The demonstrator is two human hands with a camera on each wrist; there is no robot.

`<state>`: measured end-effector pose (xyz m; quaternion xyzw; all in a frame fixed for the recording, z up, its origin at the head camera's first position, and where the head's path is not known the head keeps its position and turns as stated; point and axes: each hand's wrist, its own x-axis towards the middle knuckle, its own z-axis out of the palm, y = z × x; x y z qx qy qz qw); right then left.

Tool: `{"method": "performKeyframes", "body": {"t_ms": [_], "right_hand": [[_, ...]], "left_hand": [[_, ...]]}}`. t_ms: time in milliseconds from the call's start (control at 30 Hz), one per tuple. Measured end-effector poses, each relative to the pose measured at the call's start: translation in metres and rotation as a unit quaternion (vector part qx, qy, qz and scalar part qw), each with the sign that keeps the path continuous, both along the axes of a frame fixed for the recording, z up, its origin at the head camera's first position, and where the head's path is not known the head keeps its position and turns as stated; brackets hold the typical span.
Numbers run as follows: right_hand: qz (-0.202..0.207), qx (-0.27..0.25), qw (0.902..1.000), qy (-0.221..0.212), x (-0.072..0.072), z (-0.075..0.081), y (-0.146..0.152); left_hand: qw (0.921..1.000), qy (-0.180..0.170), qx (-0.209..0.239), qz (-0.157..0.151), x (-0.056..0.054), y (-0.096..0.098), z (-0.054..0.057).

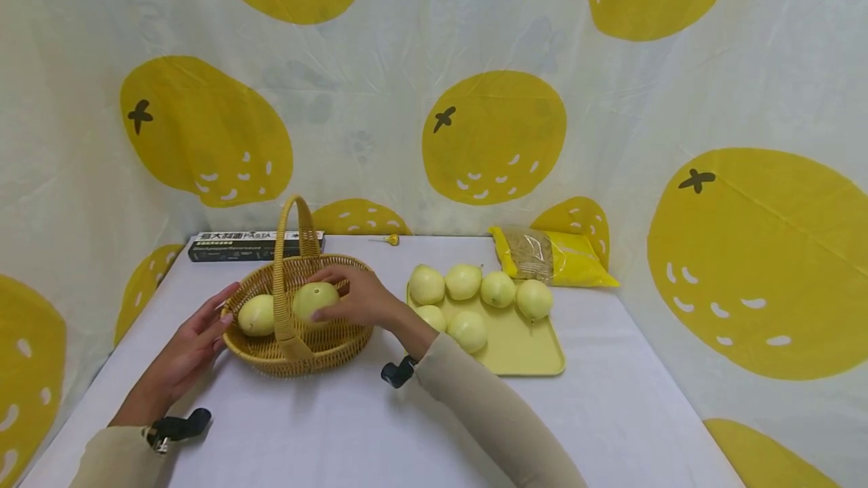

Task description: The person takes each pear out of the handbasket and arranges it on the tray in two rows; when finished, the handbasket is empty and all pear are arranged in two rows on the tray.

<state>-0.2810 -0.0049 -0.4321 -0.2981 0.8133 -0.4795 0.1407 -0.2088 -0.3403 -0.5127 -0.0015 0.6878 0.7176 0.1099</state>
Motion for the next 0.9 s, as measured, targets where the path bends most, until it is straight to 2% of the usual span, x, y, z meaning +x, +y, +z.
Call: {"method": "performKeyframes", "body": {"t_ms": [200, 633, 900], "right_hand": [[-0.018, -0.007, 0.9998, 0.009, -0.001, 0.007, 0.017], [-0.025, -0.032, 0.9982, 0.045, 0.005, 0.014, 0.052], [-0.044, -0.055, 0.9970, 0.031, 0.010, 0.014, 0.076]], "left_hand": [[0.9999, 0.005, -0.010, 0.000, 0.000, 0.000, 0.000], [1.0000, 0.004, -0.001, -0.001, 0.002, 0.000, 0.002], [1.0000, 0.003, 0.006, -0.003, 0.001, 0.000, 0.000]]}}
